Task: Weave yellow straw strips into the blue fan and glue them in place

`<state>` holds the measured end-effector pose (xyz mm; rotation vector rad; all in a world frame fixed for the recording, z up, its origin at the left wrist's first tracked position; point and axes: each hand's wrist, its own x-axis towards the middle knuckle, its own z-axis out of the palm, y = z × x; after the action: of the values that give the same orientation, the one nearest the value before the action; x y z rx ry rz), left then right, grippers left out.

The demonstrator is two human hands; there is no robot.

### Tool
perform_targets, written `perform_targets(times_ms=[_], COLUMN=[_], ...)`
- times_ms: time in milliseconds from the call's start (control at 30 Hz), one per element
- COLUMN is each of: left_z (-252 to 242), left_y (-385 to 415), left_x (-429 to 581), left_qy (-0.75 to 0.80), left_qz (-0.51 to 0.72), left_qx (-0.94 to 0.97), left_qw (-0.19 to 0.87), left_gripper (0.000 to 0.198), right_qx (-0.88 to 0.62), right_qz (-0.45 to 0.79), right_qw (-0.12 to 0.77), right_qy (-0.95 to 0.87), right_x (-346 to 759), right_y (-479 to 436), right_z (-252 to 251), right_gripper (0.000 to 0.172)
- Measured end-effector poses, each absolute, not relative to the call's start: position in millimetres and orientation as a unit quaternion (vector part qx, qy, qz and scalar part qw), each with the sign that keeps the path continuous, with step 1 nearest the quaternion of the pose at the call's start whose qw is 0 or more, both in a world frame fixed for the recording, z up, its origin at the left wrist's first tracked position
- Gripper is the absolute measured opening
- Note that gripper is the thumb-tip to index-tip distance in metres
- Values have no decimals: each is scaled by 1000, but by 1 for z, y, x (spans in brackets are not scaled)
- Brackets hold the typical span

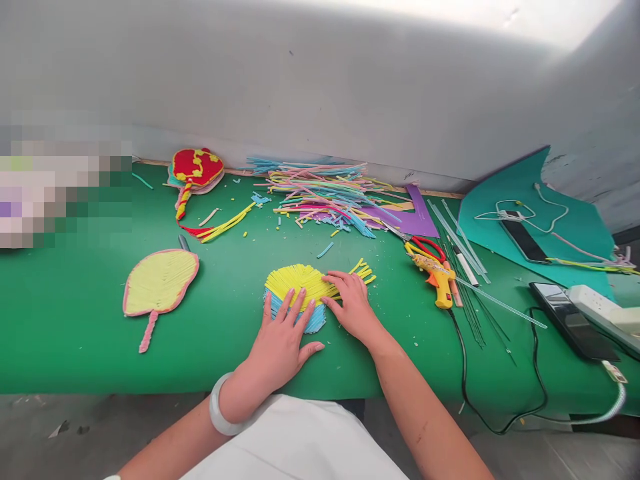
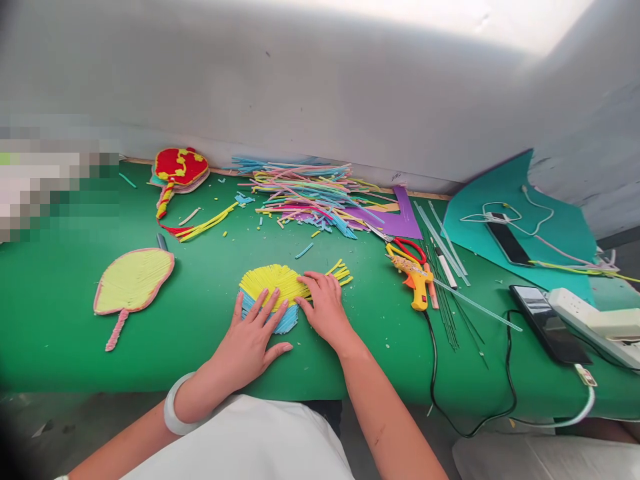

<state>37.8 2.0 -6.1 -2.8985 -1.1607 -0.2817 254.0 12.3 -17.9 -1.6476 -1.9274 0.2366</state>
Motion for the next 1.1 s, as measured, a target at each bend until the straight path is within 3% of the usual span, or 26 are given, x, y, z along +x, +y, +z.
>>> perform_targets(times_ms=[200,333,600,1100], left_z=[0,7,8,-13], left_y=[2,7,50,69], left_x=[38,40,77,95], left_qy=[-378,-398,-404,-419], left_qz=[-111,-157,-71,-85], left_qx=[-918,-903,-912,-903], left_qw=[-38,-31,-27,-34], left_gripper=[76,66,66,62], right_qx=[-633,-652,-669,-676], right_qz=[63,32,9,7], right_qw=[390,435,439,439], right_qy=[-665,-621,-600,-592], right_x=[259,261,261,261], right_y=[16,16,18,18], right_z=[-8,-3,-6,-7], right_gripper=[27,29,31,31])
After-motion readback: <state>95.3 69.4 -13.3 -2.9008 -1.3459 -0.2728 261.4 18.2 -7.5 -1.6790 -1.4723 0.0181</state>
